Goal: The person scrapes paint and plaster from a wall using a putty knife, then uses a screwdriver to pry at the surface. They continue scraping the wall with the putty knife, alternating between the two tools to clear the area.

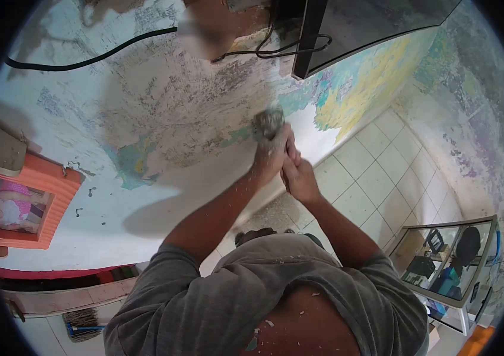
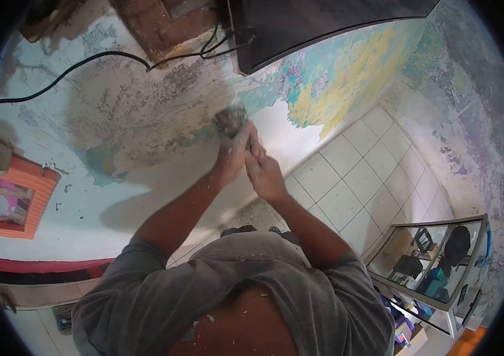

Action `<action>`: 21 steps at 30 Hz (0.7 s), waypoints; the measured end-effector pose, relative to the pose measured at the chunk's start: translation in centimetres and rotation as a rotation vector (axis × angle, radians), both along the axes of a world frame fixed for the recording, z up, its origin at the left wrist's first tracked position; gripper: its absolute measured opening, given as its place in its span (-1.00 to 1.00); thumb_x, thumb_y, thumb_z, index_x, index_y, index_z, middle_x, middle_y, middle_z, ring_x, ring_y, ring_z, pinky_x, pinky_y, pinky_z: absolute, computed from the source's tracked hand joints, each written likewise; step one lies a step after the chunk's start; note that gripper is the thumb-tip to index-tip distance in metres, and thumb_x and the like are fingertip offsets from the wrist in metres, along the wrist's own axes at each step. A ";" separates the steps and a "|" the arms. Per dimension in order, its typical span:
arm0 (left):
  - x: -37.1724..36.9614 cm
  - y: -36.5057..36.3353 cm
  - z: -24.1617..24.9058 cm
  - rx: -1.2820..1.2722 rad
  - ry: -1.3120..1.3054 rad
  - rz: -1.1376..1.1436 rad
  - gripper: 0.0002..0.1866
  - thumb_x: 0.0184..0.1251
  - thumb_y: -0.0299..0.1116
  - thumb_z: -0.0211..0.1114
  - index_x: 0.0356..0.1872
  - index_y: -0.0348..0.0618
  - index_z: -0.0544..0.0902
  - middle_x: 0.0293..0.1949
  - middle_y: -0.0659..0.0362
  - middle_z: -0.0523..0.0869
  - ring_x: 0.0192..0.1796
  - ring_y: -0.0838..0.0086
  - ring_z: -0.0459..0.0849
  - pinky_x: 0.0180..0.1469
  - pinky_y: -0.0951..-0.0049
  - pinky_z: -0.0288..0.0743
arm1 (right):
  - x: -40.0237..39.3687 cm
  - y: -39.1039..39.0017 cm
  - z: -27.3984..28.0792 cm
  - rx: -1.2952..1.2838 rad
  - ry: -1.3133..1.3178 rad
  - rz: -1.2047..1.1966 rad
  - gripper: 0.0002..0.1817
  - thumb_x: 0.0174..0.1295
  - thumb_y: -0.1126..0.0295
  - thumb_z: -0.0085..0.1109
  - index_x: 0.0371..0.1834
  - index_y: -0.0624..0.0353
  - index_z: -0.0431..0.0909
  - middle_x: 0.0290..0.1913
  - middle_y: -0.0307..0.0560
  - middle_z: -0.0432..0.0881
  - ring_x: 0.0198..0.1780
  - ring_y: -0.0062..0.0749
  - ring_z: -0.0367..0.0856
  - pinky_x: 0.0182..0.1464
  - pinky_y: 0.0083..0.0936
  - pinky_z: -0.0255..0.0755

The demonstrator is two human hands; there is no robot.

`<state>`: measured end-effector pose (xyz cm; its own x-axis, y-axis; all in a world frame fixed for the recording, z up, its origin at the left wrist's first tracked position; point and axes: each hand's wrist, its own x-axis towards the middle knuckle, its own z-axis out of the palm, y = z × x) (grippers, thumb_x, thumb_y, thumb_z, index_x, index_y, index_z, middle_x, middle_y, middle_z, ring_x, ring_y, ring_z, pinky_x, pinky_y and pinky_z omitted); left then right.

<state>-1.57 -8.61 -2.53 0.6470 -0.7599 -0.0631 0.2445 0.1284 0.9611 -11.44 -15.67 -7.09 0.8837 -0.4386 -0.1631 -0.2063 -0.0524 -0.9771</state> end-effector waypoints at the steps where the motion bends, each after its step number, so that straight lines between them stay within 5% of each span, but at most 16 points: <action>1: 0.1 -0.2 1.0 -0.004 -0.004 -0.002 -0.56 0.61 -0.08 -0.04 -0.47 -0.15 0.43 -0.64 0.18 0.47 -0.52 0.40 0.57 -0.34 0.36 0.52 | 0.1 -0.1 0.5 -0.004 -0.004 -0.002 -0.64 0.46 0.18 -0.03 -0.24 0.34 0.50 -0.60 -0.13 0.49 -0.52 -0.43 0.45 -0.37 -0.39 0.38; 9: -2.4 0.8 -3.9 -0.032 0.042 0.028 -0.58 0.60 -0.14 -0.05 -0.48 -0.18 0.42 -0.67 0.17 0.47 -0.58 0.44 0.54 -0.45 0.41 0.47 | -2.5 1.9 -3.3 -0.035 -0.300 -0.087 -0.59 0.50 0.13 -0.05 -0.23 0.34 0.52 -0.58 -0.13 0.53 -0.47 -0.45 0.50 -0.32 -0.37 0.41; 11: -0.9 0.5 -3.7 -0.087 0.014 -0.037 -0.57 0.60 -0.04 -0.05 -0.44 -0.14 0.41 -0.63 0.19 0.46 -0.51 0.40 0.56 -0.27 0.33 0.55 | -1.4 0.7 -3.0 -0.167 -0.251 -0.072 -0.55 0.49 0.09 -0.03 -0.24 0.36 0.53 -0.57 -0.07 0.53 -0.43 -0.43 0.51 -0.28 -0.32 0.42; 13: -0.5 0.1 -2.3 -0.066 0.104 0.024 -0.60 0.60 -0.13 -0.03 -0.46 -0.17 0.42 -0.65 0.17 0.46 -0.56 0.44 0.55 -0.44 0.42 0.48 | -0.5 0.3 -2.4 0.004 -0.112 -0.009 -0.56 0.51 0.16 -0.06 -0.54 0.15 0.42 -0.65 -0.31 0.37 -0.65 -0.65 0.30 -0.58 -0.59 0.19; 15: -1.1 0.3 -2.3 -0.030 0.130 0.046 -0.59 0.58 -0.10 0.00 -0.45 -0.17 0.42 -0.65 0.17 0.46 -0.57 0.43 0.54 -0.42 0.41 0.49 | -1.0 0.3 -3.2 0.000 -0.142 -0.013 -0.57 0.51 0.17 -0.06 -0.55 0.14 0.40 -0.65 -0.31 0.38 -0.64 -0.64 0.30 -0.58 -0.59 0.19; 17: -1.5 0.6 -4.2 -0.094 0.089 0.013 -0.59 0.57 -0.07 0.04 -0.44 -0.17 0.42 -0.65 0.17 0.47 -0.56 0.41 0.55 -0.40 0.38 0.49 | -2.2 0.6 -3.8 -0.048 -0.122 0.004 -0.53 0.46 0.06 0.02 -0.25 0.37 0.55 -0.52 0.05 0.52 -0.40 -0.28 0.51 -0.21 -0.28 0.44; 21: -1.2 0.6 -4.4 -0.036 0.018 -0.028 -0.61 0.58 -0.06 0.00 -0.42 -0.12 0.42 -0.63 0.21 0.45 -0.53 0.42 0.55 -0.17 0.29 0.57 | -1.8 1.2 -3.1 -0.166 -0.360 -0.125 -0.55 0.46 0.08 0.02 -0.17 0.38 0.55 -0.46 0.10 0.57 -0.36 -0.21 0.53 -0.17 -0.29 0.44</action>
<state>-2.77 -8.00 -6.94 0.6246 -0.7796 -0.0464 0.2654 0.1560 0.9514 -13.20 -14.46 -10.23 0.8096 -0.5406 0.2288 0.1326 -0.2113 -0.9684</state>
